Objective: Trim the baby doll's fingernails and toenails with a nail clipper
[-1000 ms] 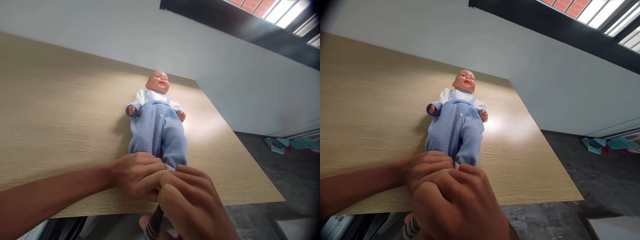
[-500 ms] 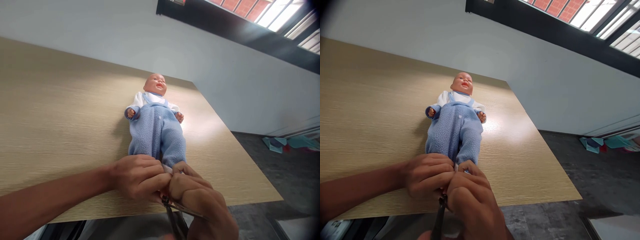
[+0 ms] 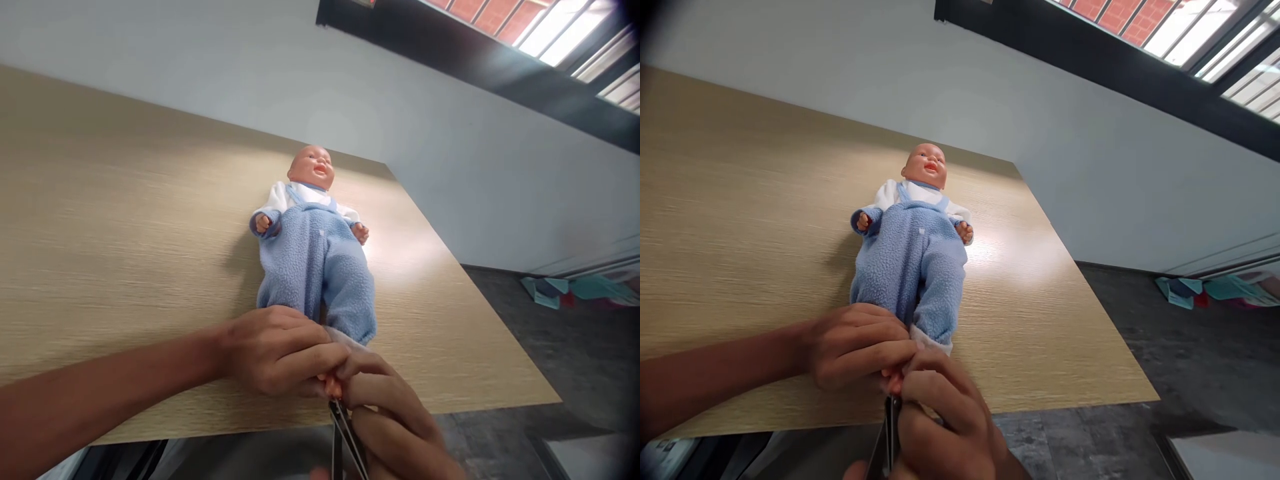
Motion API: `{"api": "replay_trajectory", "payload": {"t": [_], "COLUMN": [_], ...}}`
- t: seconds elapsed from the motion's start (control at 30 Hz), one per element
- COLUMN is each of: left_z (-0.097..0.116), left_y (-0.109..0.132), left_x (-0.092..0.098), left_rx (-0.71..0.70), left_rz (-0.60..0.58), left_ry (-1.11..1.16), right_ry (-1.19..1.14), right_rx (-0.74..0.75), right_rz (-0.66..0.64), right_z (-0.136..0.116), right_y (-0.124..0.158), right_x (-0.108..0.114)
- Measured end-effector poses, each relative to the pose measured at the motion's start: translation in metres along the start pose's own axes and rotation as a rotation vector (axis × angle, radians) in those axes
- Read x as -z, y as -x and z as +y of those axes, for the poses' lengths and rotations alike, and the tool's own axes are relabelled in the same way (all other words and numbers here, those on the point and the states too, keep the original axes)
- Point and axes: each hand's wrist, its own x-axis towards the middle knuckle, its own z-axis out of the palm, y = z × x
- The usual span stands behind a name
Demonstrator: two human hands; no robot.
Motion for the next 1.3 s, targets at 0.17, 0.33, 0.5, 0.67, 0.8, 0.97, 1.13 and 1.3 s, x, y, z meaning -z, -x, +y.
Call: {"api": "replay_trajectory", "payload": {"t": [0.17,0.33,0.5,0.67,0.8,0.97,1.13,1.3], "left_z": [0.001,0.001,0.001,0.000,0.000,0.001,0.001,0.000], "left_y": [-0.001,-0.003,-0.004,-0.002,-0.001,-0.001,0.001,0.002], "left_x": [-0.001,-0.003,-0.005,-0.006,-0.006,-0.004,-0.004,-0.003], "left_rx": [0.019,0.000,-0.018,-0.025,-0.024,0.001,0.004,-0.010], "left_rz": [0.018,0.053,0.095,0.100,0.105,0.070,0.057,0.037], "left_ry": [0.030,-0.023,-0.066,-0.077,-0.068,-0.060,-0.072,-0.058], "right_ry": [0.081,0.276,0.293,0.284,0.305,0.431,0.539,0.653], "right_rx": [0.154,0.395,0.433,0.515,0.506,0.408,0.525,0.560], "right_rz": [-0.187,-0.456,-0.447,-0.442,-0.441,-0.385,-0.532,-0.552], "right_z": [0.006,0.005,0.000,0.003,0.001,-0.010,-0.010,-0.019], "right_y": [-0.012,-0.030,-0.036,-0.040,-0.040,-0.034,-0.034,-0.042], "right_x": [0.022,0.036,0.034,0.032,0.027,0.019,0.016,0.009]}}
